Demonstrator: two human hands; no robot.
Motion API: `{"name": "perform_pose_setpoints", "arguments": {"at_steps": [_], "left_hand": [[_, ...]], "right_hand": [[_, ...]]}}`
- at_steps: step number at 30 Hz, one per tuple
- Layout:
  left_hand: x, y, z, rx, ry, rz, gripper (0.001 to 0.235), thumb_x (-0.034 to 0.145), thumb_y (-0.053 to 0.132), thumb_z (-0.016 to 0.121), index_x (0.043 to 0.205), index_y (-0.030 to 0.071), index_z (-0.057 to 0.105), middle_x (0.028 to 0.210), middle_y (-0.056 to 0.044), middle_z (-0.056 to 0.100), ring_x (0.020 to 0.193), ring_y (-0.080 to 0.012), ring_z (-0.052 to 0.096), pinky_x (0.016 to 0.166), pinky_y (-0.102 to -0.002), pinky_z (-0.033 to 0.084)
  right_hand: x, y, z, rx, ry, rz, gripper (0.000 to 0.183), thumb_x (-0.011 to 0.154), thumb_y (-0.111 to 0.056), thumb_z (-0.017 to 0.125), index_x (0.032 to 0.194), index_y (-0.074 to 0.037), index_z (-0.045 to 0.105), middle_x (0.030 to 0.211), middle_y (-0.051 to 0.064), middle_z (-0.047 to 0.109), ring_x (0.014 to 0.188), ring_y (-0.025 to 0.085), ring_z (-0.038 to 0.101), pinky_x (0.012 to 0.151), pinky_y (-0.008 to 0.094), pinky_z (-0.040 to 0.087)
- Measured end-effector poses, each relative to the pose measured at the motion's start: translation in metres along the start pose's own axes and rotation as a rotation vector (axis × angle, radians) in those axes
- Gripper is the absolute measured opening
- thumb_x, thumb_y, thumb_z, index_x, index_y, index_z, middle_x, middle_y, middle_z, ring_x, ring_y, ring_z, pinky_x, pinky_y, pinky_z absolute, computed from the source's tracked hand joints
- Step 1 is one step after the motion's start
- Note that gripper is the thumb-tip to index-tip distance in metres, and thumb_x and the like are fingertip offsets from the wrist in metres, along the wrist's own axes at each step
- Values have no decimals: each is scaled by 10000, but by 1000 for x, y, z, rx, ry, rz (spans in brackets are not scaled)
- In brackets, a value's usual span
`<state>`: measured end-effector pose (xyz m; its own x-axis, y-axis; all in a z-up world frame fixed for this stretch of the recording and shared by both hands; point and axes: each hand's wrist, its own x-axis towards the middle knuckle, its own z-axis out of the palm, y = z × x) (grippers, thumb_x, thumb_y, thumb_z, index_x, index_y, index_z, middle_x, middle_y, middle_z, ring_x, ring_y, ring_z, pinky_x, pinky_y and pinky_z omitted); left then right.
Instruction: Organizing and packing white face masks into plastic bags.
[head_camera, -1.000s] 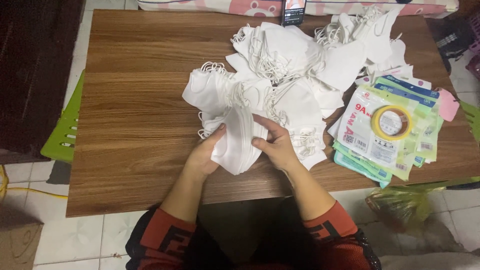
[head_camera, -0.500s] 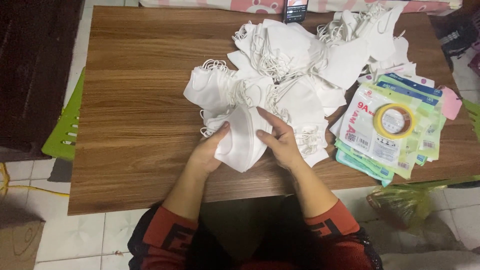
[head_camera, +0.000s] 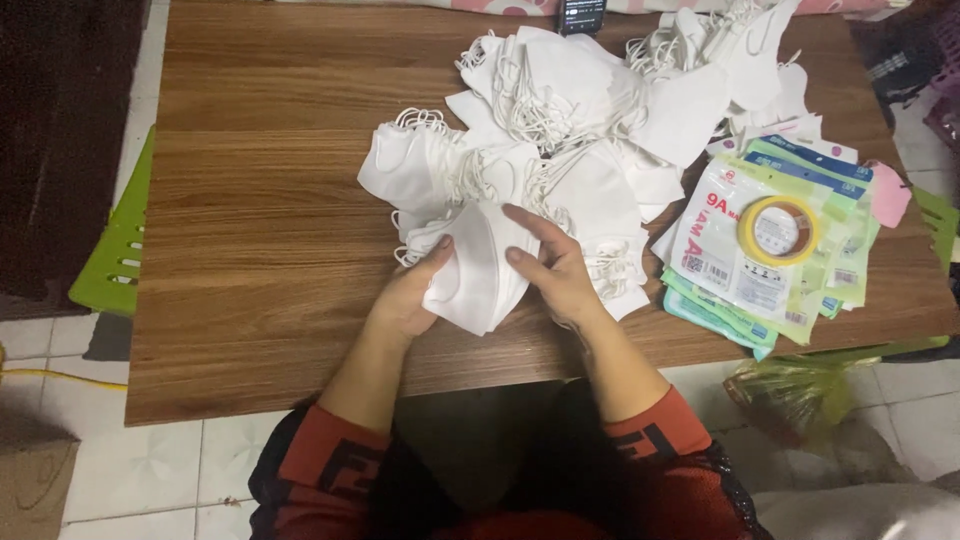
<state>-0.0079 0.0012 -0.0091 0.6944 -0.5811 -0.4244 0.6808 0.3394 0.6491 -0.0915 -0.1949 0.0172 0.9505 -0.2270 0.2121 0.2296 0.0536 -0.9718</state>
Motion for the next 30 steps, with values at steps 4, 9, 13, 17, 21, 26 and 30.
{"name": "perform_pose_setpoints", "arguments": {"at_steps": [4, 9, 13, 17, 21, 26, 30], "left_hand": [[0, -1, 5, 39, 76, 30, 596, 869, 308, 832, 1351, 15, 637, 1227, -150, 726, 1127, -244, 686, 1063, -455, 502], [-17, 12, 43, 200, 116, 62, 909, 865, 374, 821, 1490, -6, 282, 1457, -261, 409, 1351, -362, 425, 1146, -547, 333], [-15, 2, 35, 458, 235, 249, 1072, 904, 290, 803, 1619, -3, 59, 1533, -392, 247, 1484, -539, 226, 1216, -640, 206], [-3, -6, 20, 559, 362, 458, 790, 935, 207, 771, 1536, -44, 324, 1430, -372, 393, 1391, -470, 425, 1169, -527, 357], [-8, -7, 16, 542, 139, 158, 697, 854, 388, 812, 1411, 42, 575, 1281, -218, 640, 1129, -325, 676, 898, -423, 579], [-15, -1, 24, 421, 182, -54, 905, 786, 447, 876, 1468, 13, 469, 1320, -219, 619, 1164, -398, 647, 859, -555, 559], [-11, 17, 5, 574, 229, 278, 652, 697, 204, 950, 1241, 10, 646, 1088, -129, 701, 966, -274, 676, 801, -443, 570]], "right_hand": [[6, -7, -5, -104, -53, -9, 1007, 779, -118, 867, 1581, 30, 276, 1656, 265, 245, 1548, 376, 133, 1285, 524, 123], [12, -20, -11, -344, 78, 11, 1059, 761, 23, 782, 1626, -11, 172, 1636, 323, 250, 1521, 449, 200, 1273, 551, 166], [17, 5, -49, -1146, 465, -427, 783, 946, 67, 649, 1613, 4, 243, 1263, 294, 679, 1130, 451, 675, 907, 570, 554], [20, 7, -81, -1009, 712, -397, 954, 943, 33, 723, 1680, -102, 132, 1679, 212, 280, 1517, 369, 326, 1252, 423, 313], [12, -1, -37, -284, 606, -327, 968, 882, 32, 761, 1644, -105, 181, 1578, 174, 364, 1440, 262, 353, 1231, 418, 282], [4, -3, 15, 118, 248, 32, 903, 791, 83, 743, 1564, -78, 306, 1361, 250, 608, 1214, 311, 623, 1063, 450, 530], [8, 27, -3, -203, 61, 115, 875, 710, -20, 904, 1478, -134, 499, 1337, 143, 654, 1209, 243, 643, 1056, 417, 534]]}}
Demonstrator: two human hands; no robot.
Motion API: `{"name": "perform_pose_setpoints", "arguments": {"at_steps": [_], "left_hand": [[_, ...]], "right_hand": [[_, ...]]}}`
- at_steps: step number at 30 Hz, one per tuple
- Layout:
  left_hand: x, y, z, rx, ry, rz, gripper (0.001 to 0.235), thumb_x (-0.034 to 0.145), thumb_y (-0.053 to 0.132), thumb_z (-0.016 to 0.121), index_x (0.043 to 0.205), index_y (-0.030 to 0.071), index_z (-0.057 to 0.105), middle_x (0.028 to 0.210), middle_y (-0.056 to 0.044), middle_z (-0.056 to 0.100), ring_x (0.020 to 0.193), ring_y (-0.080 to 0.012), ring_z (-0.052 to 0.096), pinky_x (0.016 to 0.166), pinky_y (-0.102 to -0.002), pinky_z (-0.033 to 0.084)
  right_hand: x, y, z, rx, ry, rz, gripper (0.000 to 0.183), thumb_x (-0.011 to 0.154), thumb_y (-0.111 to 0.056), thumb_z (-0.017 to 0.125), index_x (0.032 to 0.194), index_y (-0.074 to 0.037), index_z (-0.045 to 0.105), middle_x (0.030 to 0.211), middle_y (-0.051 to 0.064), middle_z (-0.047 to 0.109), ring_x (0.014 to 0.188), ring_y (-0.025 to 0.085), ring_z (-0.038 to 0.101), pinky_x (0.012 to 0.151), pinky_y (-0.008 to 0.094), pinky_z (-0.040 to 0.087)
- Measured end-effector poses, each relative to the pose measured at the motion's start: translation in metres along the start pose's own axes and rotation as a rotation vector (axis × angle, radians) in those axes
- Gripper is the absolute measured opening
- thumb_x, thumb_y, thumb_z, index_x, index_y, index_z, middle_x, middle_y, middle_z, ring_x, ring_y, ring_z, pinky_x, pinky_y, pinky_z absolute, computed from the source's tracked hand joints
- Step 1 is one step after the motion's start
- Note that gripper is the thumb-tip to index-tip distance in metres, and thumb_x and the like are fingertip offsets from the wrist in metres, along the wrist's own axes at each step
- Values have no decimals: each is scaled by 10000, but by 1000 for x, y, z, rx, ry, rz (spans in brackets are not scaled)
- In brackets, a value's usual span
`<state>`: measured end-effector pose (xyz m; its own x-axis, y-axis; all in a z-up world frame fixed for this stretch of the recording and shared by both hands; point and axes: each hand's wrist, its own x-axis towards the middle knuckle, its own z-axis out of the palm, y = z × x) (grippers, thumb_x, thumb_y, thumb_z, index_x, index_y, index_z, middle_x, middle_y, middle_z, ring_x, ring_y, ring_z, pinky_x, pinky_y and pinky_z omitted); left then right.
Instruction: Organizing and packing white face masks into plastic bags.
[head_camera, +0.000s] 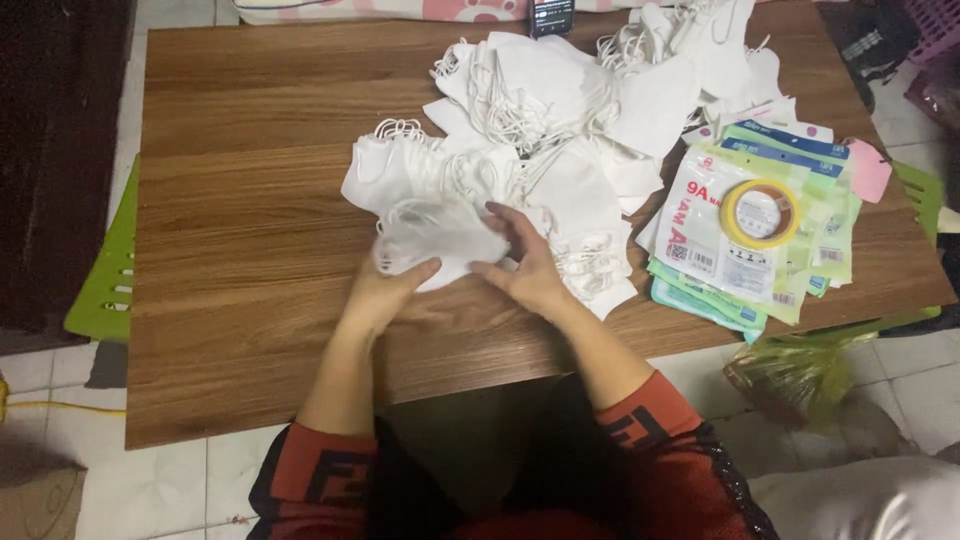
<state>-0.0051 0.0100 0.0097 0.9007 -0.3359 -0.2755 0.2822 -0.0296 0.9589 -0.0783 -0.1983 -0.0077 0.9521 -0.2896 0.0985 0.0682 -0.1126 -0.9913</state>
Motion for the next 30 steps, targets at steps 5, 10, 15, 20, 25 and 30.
{"name": "perform_pose_setpoints", "arguments": {"at_steps": [5, 10, 15, 20, 25, 30], "left_hand": [[38, -60, -23, 242, -159, 217, 471, 680, 142, 931, 1105, 42, 752, 1044, -180, 764, 1047, -278, 698, 917, -442, 554], [32, -52, -14, 304, -217, 242, 568, 590, 167, 943, 1058, -29, 689, 976, -240, 732, 1014, -369, 717, 910, -479, 567], [42, -68, -11, 175, -205, 290, 530, 616, 157, 930, 1066, 0, 698, 968, -199, 737, 999, -296, 710, 875, -447, 575], [30, -48, -6, 10, -215, 270, 460, 667, 116, 903, 1057, -3, 690, 983, -200, 739, 977, -331, 718, 830, -467, 595], [22, -25, 12, -254, -125, 209, 358, 743, 54, 862, 1044, -7, 679, 1005, -202, 743, 943, -384, 730, 762, -499, 625], [12, -17, 2, -450, -26, 179, 285, 799, 9, 830, 1034, -10, 671, 1022, -204, 745, 918, -424, 738, 711, -523, 646]], "right_hand": [[3, 20, -3, -422, -195, 92, 970, 690, -214, 937, 1536, -234, 463, 1342, 189, 640, 1239, 411, 624, 1064, 516, 521], [4, 42, 2, -596, -198, 124, 784, 824, -249, 791, 1520, -285, 432, 1228, 158, 719, 1194, 379, 667, 1005, 540, 524], [-2, 55, 0, -826, -233, 31, 722, 837, -342, 728, 1495, -220, 457, 1249, 157, 716, 1203, 346, 667, 1085, 550, 457], [-4, 49, 1, -841, -207, 18, 699, 843, -447, 685, 1469, -212, 485, 1273, 139, 717, 1241, 322, 654, 1129, 563, 398], [3, 80, -5, -674, -297, -49, 702, 844, -331, 725, 1480, -119, 517, 1358, 221, 649, 1226, 451, 630, 1043, 606, 494], [-4, -5, -24, -575, -296, -2, 638, 835, -212, 686, 1442, -74, 547, 1296, 242, 664, 1175, 458, 645, 988, 589, 527]]}}
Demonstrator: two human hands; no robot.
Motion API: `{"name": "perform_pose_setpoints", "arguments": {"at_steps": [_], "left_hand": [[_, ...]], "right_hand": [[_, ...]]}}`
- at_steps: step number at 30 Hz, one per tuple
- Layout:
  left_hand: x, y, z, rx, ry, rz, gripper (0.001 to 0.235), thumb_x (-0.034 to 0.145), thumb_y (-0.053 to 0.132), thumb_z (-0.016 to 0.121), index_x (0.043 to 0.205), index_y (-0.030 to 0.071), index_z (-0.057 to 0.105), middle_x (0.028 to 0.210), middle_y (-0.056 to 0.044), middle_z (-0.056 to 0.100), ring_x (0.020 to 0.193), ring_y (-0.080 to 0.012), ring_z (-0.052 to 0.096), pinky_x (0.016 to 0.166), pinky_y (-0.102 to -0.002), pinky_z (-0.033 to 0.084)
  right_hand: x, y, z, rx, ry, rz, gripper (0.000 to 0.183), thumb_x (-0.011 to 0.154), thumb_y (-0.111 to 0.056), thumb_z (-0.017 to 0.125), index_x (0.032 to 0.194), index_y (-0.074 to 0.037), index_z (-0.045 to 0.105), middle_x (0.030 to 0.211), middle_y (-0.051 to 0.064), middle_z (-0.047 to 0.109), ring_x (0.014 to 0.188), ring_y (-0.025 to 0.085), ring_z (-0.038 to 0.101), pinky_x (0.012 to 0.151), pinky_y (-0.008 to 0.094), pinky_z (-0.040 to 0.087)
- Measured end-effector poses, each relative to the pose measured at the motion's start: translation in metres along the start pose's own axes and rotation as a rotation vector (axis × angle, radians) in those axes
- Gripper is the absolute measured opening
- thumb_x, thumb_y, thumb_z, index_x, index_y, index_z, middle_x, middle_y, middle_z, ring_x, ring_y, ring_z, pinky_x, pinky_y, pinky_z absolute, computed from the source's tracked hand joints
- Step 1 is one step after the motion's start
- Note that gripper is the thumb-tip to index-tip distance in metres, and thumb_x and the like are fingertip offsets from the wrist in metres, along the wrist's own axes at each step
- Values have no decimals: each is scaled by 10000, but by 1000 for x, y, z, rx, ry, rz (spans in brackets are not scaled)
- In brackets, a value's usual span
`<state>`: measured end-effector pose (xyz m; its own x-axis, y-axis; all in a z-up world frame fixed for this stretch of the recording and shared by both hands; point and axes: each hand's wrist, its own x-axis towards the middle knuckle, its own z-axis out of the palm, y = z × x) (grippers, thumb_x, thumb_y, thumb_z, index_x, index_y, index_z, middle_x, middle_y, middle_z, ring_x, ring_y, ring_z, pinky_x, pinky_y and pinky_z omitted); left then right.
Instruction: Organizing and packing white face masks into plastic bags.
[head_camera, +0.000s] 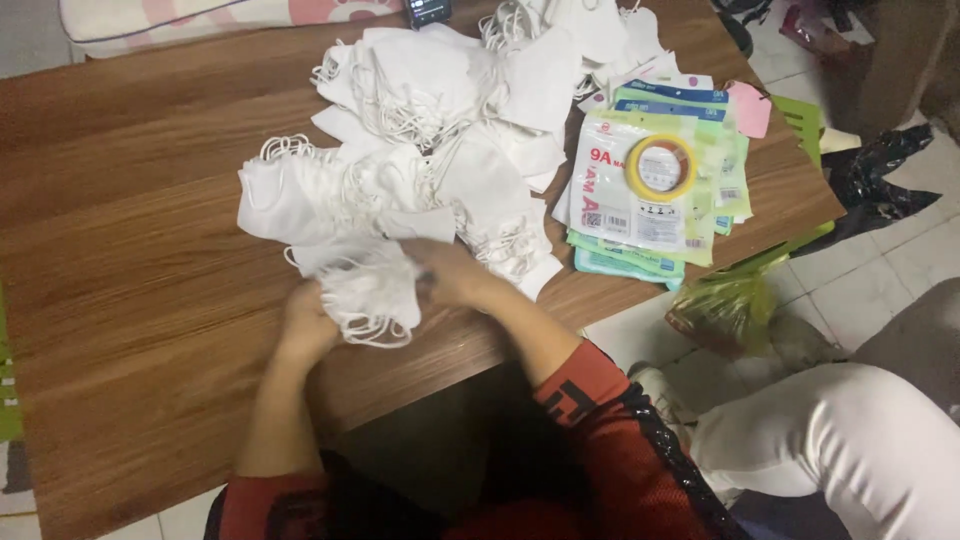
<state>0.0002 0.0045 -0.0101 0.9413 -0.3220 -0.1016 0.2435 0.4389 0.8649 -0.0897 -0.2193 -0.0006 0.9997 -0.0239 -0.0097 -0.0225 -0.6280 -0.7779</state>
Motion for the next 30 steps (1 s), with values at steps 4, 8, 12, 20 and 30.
{"name": "perform_pose_setpoints", "arguments": {"at_steps": [4, 8, 12, 20, 30], "left_hand": [[3, 13, -21, -172, 138, -12, 218, 856, -37, 798, 1025, -14, 662, 1038, -206, 748, 892, -464, 746, 660, -547, 667], [8, 29, -22, -296, 226, -9, 180, 894, -67, 776, 1018, -16, 656, 1049, -207, 749, 875, -491, 750, 627, -564, 681], [10, 42, -31, -311, 127, -229, 178, 976, 76, 668, 1110, 187, 629, 958, 55, 671, 750, -167, 671, 491, -108, 402], [18, 37, -50, -392, 34, -198, 155, 1000, 112, 658, 1116, 205, 612, 890, 110, 583, 704, -107, 578, 470, -87, 332], [15, 53, -52, -402, -11, -94, 211, 1001, 136, 658, 1194, 199, 598, 876, 125, 536, 717, -80, 572, 496, -57, 361]], "right_hand": [[-8, 28, -63, 118, 239, -10, 418, 892, -122, 647, 1302, -47, 678, 1145, 254, 712, 1085, 490, 674, 888, 564, 578], [-43, 83, -114, -190, 632, 299, 375, 847, -44, 709, 1221, -66, 715, 1108, 187, 742, 1082, 393, 705, 916, 483, 577], [-78, 158, -119, -698, 398, 691, 722, 674, -113, 811, 1378, -128, 654, 1354, 196, 630, 1245, 467, 582, 952, 618, 510], [-107, 172, -150, -717, 460, 628, 338, 897, -118, 615, 1196, -86, 770, 950, 233, 755, 901, 475, 734, 769, 577, 570], [-81, 29, -214, -445, 1089, -56, 135, 1093, -43, 638, 1025, 31, 728, 796, 251, 675, 761, 357, 686, 669, 413, 500]]}}
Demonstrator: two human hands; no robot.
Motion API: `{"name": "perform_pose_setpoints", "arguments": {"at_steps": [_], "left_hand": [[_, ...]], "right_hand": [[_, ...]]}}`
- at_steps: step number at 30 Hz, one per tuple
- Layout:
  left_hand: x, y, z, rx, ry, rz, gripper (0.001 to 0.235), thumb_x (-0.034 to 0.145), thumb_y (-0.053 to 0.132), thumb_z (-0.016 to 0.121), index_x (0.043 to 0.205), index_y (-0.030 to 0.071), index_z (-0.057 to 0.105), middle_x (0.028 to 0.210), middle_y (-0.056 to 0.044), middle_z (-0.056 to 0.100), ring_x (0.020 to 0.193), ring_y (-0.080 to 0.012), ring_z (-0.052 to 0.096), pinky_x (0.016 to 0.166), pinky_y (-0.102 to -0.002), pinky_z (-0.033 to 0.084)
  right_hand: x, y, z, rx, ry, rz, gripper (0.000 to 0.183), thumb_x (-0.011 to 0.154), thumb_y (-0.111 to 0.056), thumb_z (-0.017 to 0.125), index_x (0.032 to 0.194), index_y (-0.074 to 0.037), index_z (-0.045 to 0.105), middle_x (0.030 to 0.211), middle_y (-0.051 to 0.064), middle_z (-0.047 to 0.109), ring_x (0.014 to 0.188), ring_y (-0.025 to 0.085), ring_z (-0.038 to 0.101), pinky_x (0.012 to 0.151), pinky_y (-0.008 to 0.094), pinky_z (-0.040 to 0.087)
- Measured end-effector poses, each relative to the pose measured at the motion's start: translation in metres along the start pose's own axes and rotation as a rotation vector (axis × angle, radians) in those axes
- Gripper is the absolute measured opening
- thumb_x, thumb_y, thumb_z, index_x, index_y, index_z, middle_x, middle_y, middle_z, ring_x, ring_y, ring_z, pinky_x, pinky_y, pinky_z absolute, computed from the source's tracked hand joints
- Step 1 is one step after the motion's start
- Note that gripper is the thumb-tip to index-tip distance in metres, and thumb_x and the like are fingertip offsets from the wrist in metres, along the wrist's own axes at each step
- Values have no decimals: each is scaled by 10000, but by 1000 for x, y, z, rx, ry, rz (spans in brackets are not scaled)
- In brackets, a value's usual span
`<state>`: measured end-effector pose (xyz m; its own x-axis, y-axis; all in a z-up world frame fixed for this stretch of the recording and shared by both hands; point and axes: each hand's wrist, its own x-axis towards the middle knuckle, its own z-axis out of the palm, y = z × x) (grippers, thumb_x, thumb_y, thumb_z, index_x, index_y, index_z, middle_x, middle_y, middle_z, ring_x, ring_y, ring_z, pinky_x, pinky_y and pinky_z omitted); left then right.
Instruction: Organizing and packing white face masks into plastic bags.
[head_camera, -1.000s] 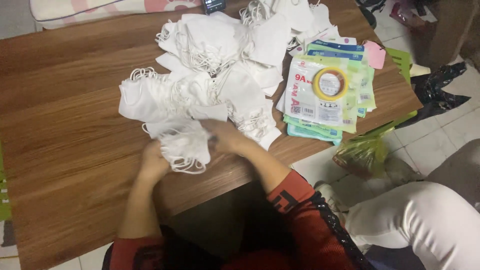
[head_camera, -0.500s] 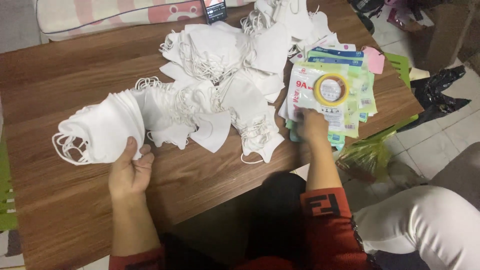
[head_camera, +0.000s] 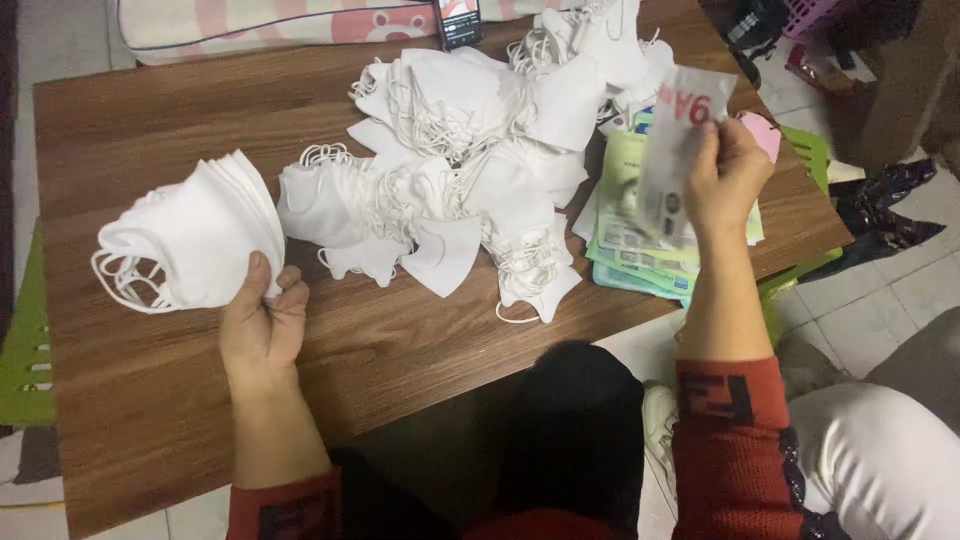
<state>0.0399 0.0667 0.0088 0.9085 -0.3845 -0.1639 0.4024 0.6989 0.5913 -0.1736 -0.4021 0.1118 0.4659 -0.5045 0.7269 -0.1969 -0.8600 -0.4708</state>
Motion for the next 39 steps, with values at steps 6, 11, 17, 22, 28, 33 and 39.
{"name": "perform_pose_setpoints", "arguments": {"at_steps": [6, 11, 17, 22, 28, 33, 39], "left_hand": [[-14, 24, 11, 69, 83, 174, 230, 978, 118, 732, 1151, 169, 589, 806, 67, 522, 690, -123, 572, 506, -113, 371], [-35, 33, 36, 59, 116, 243, 252, 931, 106, 813, 1077, 170, 618, 760, 29, 529, 665, -159, 585, 525, -117, 386], [-37, 29, 38, 348, 204, 190, 453, 888, 178, 856, 1279, 131, 631, 906, 7, 691, 719, -139, 676, 627, -345, 611], [-11, -44, 6, 736, -68, -144, 455, 868, 198, 816, 1244, 60, 602, 840, -106, 740, 629, -178, 744, 459, -214, 570], [-21, -47, 50, 1786, -320, -309, 456, 785, 506, 745, 998, 103, 753, 843, -95, 787, 906, -323, 763, 804, -482, 558], [-21, -93, 34, 1968, -219, -231, 654, 804, 627, 684, 1136, 64, 695, 1051, -170, 713, 1061, -360, 694, 878, -500, 545], [-36, -125, 43, 2084, -264, -143, 745, 846, 555, 693, 1268, -40, 542, 1158, -254, 667, 1120, -417, 677, 943, -494, 559]], "right_hand": [[-92, -151, 74, 263, -237, 201, 192, 954, -142, 587, 983, -58, 757, 851, 208, 727, 898, 445, 719, 775, 509, 535], [-177, -248, 141, 853, -704, 658, 685, 782, -70, 588, 1450, 59, 502, 1045, 275, 703, 866, 384, 738, 751, 464, 647], [-171, -220, 166, 890, -1210, 568, 600, 905, -498, 707, 1363, -115, 644, 1262, 216, 692, 1174, 392, 672, 978, 536, 567], [-156, -128, 187, 1537, -978, 617, 431, 975, -336, 676, 1182, 36, 612, 778, 113, 654, 701, 260, 702, 627, 373, 629], [-133, -141, 159, 1239, -724, 1064, 490, 819, 11, 818, 1276, -40, 647, 1110, 130, 752, 1020, 285, 739, 933, 470, 619], [-134, -75, 164, 1205, -509, 1192, 509, 856, -1, 799, 1327, -36, 610, 1200, 130, 729, 1083, 281, 730, 971, 443, 608], [-122, -75, 148, 1271, -468, 1189, 582, 825, 45, 786, 1363, -41, 579, 1243, 144, 704, 1213, 376, 665, 1073, 545, 529]]}}
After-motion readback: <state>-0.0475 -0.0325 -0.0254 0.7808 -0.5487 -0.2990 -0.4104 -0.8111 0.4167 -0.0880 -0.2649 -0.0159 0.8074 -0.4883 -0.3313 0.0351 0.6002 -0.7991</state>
